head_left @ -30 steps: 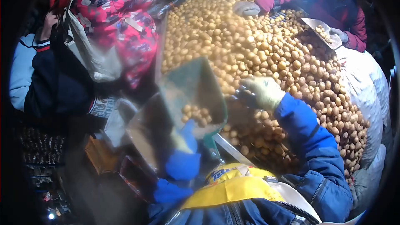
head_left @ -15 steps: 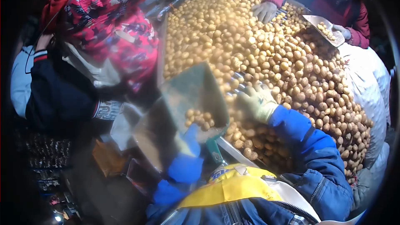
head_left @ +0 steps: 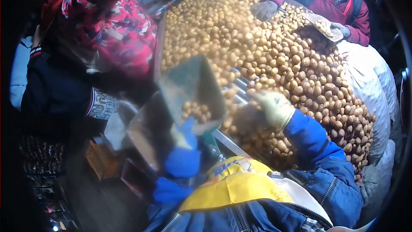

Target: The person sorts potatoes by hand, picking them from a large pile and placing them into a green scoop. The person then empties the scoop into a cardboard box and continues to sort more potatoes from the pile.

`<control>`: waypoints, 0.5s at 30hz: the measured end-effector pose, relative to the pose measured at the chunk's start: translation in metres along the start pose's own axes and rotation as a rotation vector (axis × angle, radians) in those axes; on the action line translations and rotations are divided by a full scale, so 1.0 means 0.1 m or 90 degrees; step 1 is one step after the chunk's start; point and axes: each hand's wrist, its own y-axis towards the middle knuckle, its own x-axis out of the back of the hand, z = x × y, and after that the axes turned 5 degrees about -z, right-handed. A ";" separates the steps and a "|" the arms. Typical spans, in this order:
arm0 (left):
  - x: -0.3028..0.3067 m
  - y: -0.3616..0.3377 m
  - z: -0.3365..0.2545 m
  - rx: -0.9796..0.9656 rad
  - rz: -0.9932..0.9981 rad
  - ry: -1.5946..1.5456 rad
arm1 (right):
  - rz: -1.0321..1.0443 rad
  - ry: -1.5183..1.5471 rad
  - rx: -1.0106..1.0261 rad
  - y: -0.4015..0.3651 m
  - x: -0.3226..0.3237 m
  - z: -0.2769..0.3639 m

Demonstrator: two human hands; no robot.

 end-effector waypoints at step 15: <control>0.01 -0.01 -0.08 0.098 -0.053 0.018 | -0.022 -0.057 0.010 -0.73 -0.43 0.09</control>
